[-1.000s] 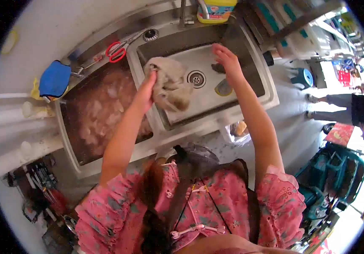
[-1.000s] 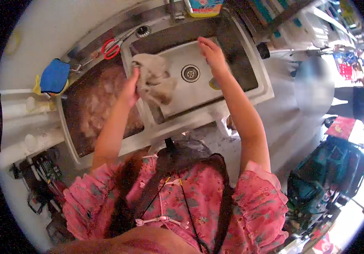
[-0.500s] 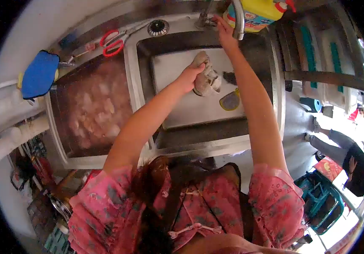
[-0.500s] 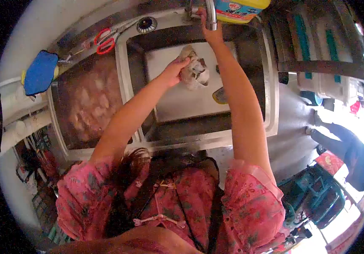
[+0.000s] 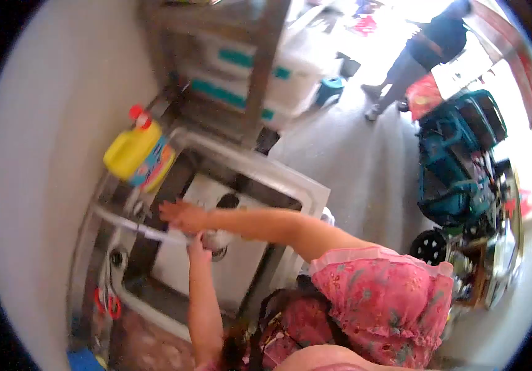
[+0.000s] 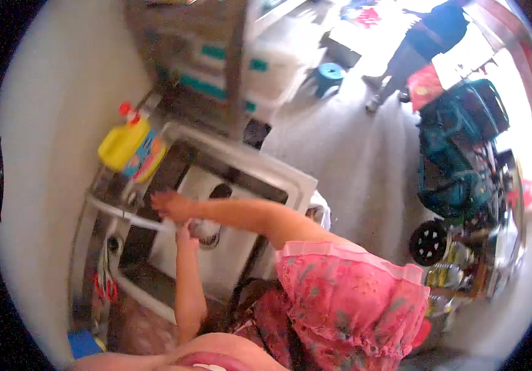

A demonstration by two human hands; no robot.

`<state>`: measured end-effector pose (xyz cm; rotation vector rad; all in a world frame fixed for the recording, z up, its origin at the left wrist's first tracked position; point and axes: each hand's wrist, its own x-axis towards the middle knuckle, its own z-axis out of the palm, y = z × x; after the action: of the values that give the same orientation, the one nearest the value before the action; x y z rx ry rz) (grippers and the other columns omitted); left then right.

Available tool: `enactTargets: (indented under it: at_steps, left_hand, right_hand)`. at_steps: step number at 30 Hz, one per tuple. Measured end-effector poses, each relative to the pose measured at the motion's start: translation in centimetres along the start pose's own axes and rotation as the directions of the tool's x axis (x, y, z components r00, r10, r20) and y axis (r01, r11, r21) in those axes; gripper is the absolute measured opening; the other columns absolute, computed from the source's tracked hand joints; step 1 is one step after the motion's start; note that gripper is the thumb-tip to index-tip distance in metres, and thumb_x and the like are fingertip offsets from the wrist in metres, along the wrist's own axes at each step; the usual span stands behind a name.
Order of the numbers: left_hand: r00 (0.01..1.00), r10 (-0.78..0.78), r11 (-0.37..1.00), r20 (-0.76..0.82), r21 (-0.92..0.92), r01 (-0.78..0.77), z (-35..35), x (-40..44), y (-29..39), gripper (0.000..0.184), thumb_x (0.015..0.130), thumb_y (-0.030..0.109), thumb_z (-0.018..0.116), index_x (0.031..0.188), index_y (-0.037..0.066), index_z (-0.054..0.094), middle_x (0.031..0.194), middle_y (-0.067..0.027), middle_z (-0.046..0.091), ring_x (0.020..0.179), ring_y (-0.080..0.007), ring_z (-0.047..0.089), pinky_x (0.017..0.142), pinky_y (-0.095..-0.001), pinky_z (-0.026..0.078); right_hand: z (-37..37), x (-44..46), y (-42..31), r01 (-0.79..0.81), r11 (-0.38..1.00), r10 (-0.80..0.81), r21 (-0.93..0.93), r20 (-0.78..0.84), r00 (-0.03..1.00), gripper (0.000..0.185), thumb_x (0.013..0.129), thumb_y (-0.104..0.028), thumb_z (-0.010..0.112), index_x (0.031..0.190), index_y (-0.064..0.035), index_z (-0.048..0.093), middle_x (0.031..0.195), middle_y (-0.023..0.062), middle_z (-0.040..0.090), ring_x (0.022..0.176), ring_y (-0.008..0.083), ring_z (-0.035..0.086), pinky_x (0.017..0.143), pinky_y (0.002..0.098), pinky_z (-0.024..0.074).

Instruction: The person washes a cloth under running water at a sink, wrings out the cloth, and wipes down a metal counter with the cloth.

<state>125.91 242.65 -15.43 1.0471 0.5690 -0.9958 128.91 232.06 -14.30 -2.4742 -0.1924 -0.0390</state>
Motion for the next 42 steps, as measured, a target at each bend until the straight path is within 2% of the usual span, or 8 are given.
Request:
enactTargets:
  at_steps: [5,8,12,17,24,25,39,42]
  left_hand:
    - [0.972,0.118,0.967,0.203,-0.246,-0.066,1.3,2.2,3.1,0.055,0.087,0.041,0.043,0.127,0.005,0.032,0.125,-0.0088,0.039,0.112,-0.0269,0.042,0.092,-0.0417,0.037]
    - [0.940,0.125,0.955,0.319,-0.296,-0.027,2.2,-5.2,-0.6,0.063,0.086,0.051,0.035,0.128,0.004,0.029,0.128,-0.0105,0.037,0.113,-0.0282,0.041,0.093,-0.0417,0.036]
    - [0.949,0.244,0.969,0.202,-0.023,-0.245,3.3,-10.0,1.0,0.069,0.085,0.055,0.033,0.128,0.001,0.030,0.128,-0.0129,0.036,0.114,-0.0280,0.041,0.093,-0.0402,0.036]
    - [0.936,0.342,0.792,0.079,0.512,-0.333,-4.5,-7.0,1.4,0.067,0.086,0.051,0.038,0.127,-0.001,0.031,0.127,-0.0126,0.037,0.112,-0.0269,0.042,0.091,-0.0385,0.038]
    - [0.991,0.089,0.983,0.102,-0.170,-0.071,-7.1,-7.2,-0.9,0.071,0.082,0.056,0.041,0.128,0.003,0.032,0.130,-0.0134,0.036,0.117,-0.0284,0.037,0.096,-0.0377,0.031]
    - [0.993,0.053,0.982,0.102,-0.186,-0.033,-7.3,-6.8,-1.8,0.070,0.082,0.056,0.041,0.127,0.004,0.033,0.129,-0.0131,0.036,0.117,-0.0282,0.038,0.096,-0.0378,0.031]
    - [0.990,-0.006,0.997,0.142,-0.069,0.016,-7.0,-3.6,-4.1,0.066,0.079,0.056,0.044,0.120,0.004,0.041,0.120,-0.0099,0.045,0.107,-0.0259,0.045,0.088,-0.0393,0.037]
    - [0.983,0.040,0.999,0.180,-0.012,-0.039,-6.8,-1.5,-3.9,0.065,0.079,0.056,0.045,0.119,0.004,0.043,0.118,-0.0092,0.047,0.105,-0.0254,0.047,0.087,-0.0396,0.038]
  right_hand:
    - [-3.4,-1.6,0.2,-0.316,0.923,0.337,0.221,-0.064,0.939,0.042,0.084,-0.035,0.044,0.115,-0.0079,0.051,0.130,0.0149,0.037,0.119,0.0290,0.036,0.097,0.0454,0.0273]
    - [-6.3,-9.4,-4.2,-0.564,0.408,0.690,0.718,0.161,0.705,0.045,0.085,-0.043,0.044,0.116,-0.0113,0.051,0.125,0.0083,0.043,0.111,0.0177,0.043,0.093,0.0373,0.0332]
    - [-1.8,-9.7,-2.2,-0.537,-0.248,0.493,0.806,0.582,0.647,0.057,0.083,-0.052,0.040,0.129,-0.0179,0.037,0.119,0.0067,0.049,0.100,0.0165,0.050,0.088,0.0334,0.0373]
    - [-1.0,-9.4,-6.3,-0.459,-0.465,0.257,0.757,0.612,0.748,0.057,0.079,-0.053,0.051,0.113,-0.0067,0.051,0.100,0.0069,0.059,0.082,0.0170,0.058,0.074,0.0311,0.0475]
    - [0.4,-8.6,-8.1,-0.191,0.489,0.492,0.851,-0.088,0.866,0.033,0.076,-0.021,0.061,0.103,-0.0026,0.056,0.100,0.0085,0.060,0.085,0.0200,0.057,0.074,0.0332,0.0466]
    - [-5.0,-9.3,-12.8,-0.487,0.693,0.587,0.531,-0.024,0.809,0.024,0.075,-0.019,0.060,0.097,-0.0092,0.060,0.094,0.0085,0.059,0.089,0.0248,0.056,0.074,0.0354,0.0454]
    - [0.3,-11.0,-12.1,0.168,0.986,-0.138,0.022,-0.470,0.872,0.019,0.064,-0.022,0.065,0.074,-0.0106,0.054,0.083,0.0076,0.051,0.069,0.0243,0.056,0.049,0.0357,0.0447]
    - [1.5,-10.0,-10.2,-0.117,0.992,0.124,0.041,-0.375,0.919,0.016,0.066,-0.023,0.061,0.071,-0.0097,0.054,0.081,0.0093,0.052,0.067,0.0256,0.057,0.051,0.0379,0.0459]
